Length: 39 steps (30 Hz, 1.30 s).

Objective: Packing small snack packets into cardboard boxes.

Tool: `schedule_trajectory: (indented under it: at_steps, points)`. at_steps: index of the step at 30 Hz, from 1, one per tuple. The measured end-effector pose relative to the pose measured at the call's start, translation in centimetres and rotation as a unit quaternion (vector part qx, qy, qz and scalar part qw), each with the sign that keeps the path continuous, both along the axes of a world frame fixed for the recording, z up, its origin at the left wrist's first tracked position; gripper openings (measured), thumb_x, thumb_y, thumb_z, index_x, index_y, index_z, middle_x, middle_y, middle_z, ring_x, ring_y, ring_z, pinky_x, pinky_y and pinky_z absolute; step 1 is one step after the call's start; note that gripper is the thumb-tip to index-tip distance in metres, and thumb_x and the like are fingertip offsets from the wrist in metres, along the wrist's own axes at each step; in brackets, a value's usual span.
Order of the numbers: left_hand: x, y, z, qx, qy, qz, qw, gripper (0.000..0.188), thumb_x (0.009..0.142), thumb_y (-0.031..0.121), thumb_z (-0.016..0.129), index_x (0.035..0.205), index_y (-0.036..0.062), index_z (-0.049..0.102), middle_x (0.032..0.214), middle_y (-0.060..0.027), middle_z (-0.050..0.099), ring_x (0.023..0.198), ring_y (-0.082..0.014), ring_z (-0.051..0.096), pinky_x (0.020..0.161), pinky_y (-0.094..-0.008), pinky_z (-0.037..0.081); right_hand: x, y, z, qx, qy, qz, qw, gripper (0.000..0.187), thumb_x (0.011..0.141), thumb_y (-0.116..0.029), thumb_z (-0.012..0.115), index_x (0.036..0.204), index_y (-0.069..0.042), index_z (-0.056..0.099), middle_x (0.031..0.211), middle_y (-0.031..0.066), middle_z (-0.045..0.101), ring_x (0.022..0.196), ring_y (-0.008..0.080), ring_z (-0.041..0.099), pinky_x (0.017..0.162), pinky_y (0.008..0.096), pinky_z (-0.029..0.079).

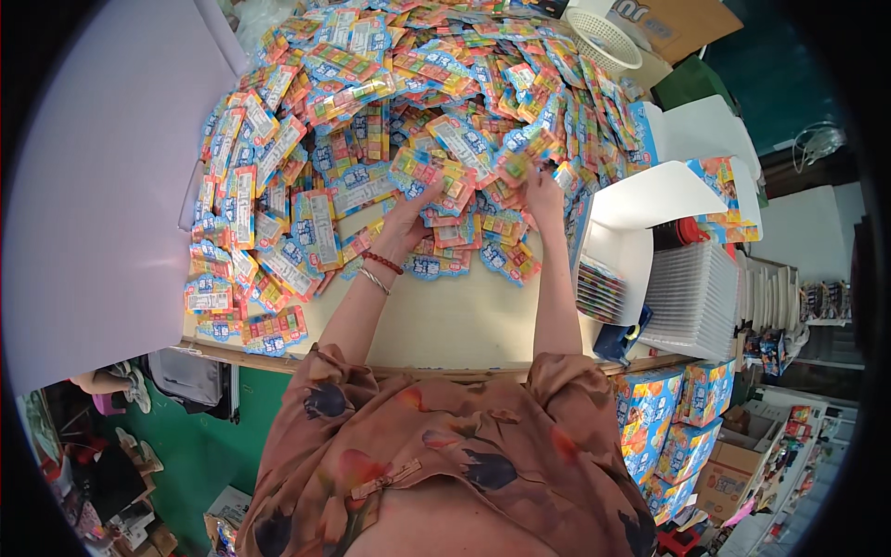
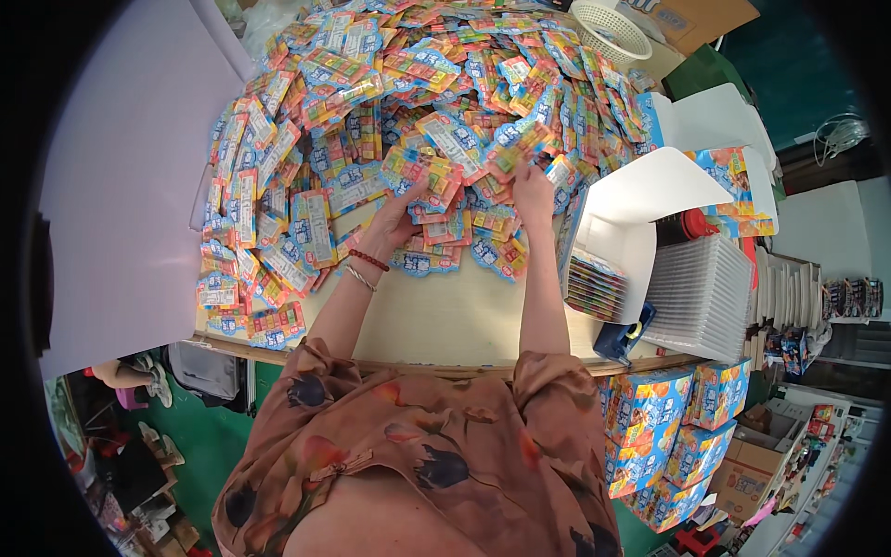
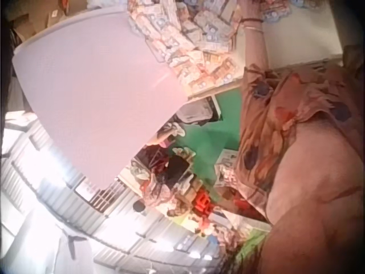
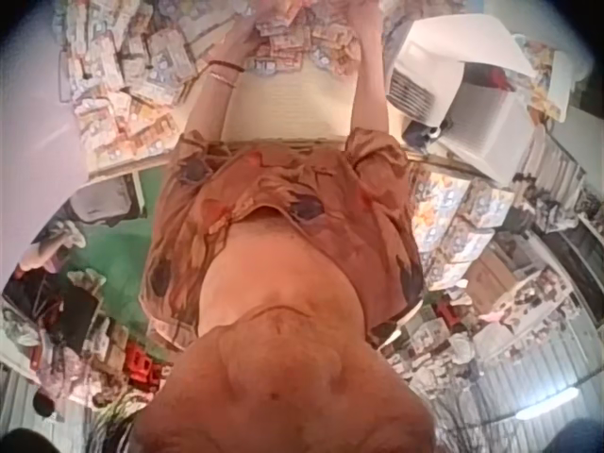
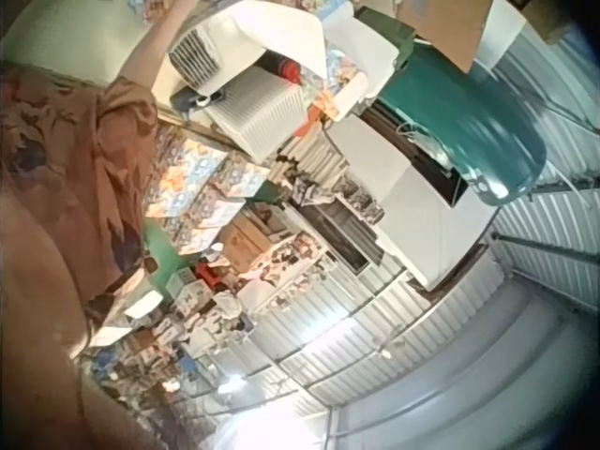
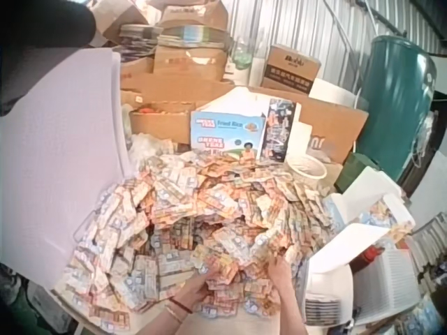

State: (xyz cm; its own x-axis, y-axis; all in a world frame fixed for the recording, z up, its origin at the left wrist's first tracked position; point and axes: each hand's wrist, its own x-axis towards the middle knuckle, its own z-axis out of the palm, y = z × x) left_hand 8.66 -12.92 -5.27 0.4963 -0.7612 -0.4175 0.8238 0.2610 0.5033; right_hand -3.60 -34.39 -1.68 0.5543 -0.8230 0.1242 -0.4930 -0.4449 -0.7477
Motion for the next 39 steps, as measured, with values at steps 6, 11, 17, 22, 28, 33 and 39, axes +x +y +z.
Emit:
schedule_trajectory:
  at_steps: [6,11,17,22,28,33,39]
  points:
    - [-0.3,-0.3,1.8,-0.042,0.008,0.016,0.999,0.050,0.080,0.013,0.076,0.123,0.0063,0.051,0.115,-0.0090,0.062,0.100,-0.0235,0.065,0.081,-0.0452,0.058,1.5,7.7,-1.8,0.056,-0.025,0.090,0.994,0.030,0.088,-0.028,0.060,0.091,0.000,0.069,0.081,0.0198,0.068,0.073,0.0311,0.067,0.067,0.0388,0.051]
    - [-0.2,1.6,4.3,0.028,0.011,-0.016,0.999,0.039,0.082,0.011,0.073,0.117,0.0042,0.056,0.108,-0.0103,0.066,0.089,-0.0212,0.068,0.074,-0.0361,0.061,0.9,11.0,-2.2,0.124,-0.168,0.109,0.972,0.020,0.087,-0.015,0.061,0.096,0.002,0.068,0.074,0.0118,0.068,0.066,0.0180,0.065,0.063,0.0311,0.050]
    - [0.0,4.0,2.6,0.029,-0.010,-0.006,1.000,0.040,0.082,0.011,0.072,0.119,0.0045,0.056,0.111,-0.0106,0.065,0.093,-0.0224,0.067,0.079,-0.0366,0.059,0.9,8.7,-1.7,0.141,-0.122,0.164,0.969,0.040,0.094,-0.021,0.055,0.132,-0.007,0.050,0.070,0.0069,0.062,0.056,0.0117,0.057,0.053,0.0284,0.046]
    - [-0.2,8.2,2.6,0.097,-0.093,0.004,0.991,0.045,0.079,0.011,0.075,0.119,0.0027,0.056,0.112,-0.0089,0.064,0.092,-0.0201,0.067,0.077,-0.0339,0.058,1.3,6.1,1.2,0.379,-0.114,0.119,0.911,0.063,0.096,-0.034,0.054,0.148,-0.012,0.027,0.071,0.0090,0.061,0.052,0.0133,0.059,0.049,0.0254,0.049]
    - [-2.3,12.5,3.5,0.146,-0.144,-0.022,0.979,0.051,0.079,0.012,0.076,0.124,0.0016,0.052,0.116,-0.0075,0.063,0.099,-0.0183,0.064,0.082,-0.0340,0.057,-0.3,8.7,-0.7,-0.051,-0.012,0.246,0.968,0.051,0.080,-0.023,0.072,0.127,-0.014,0.056,0.103,0.0127,0.056,0.090,0.0267,0.061,0.078,0.0396,0.050]
    - [-4.8,14.8,4.4,0.146,-0.149,-0.021,0.978,0.053,0.078,0.016,0.078,0.124,0.0038,0.053,0.110,-0.0059,0.064,0.094,-0.0154,0.065,0.073,-0.0298,0.058,0.6,8.8,-3.0,-0.204,-0.005,0.220,0.954,0.024,0.085,-0.015,0.064,0.108,-0.008,0.066,0.088,0.0116,0.056,0.079,0.0322,0.058,0.074,0.0395,0.048]
    - [-5.5,16.8,9.5,0.343,-0.375,-0.195,0.839,0.056,0.072,0.022,0.081,0.120,0.0061,0.057,0.093,-0.0054,0.067,0.075,-0.0126,0.065,0.053,-0.0246,0.053,-1.3,11.1,2.1,0.232,-0.074,0.305,0.921,0.037,0.102,-0.030,0.043,0.127,-0.006,0.058,0.124,0.0070,0.060,0.114,0.0180,0.055,0.095,0.0306,0.043]
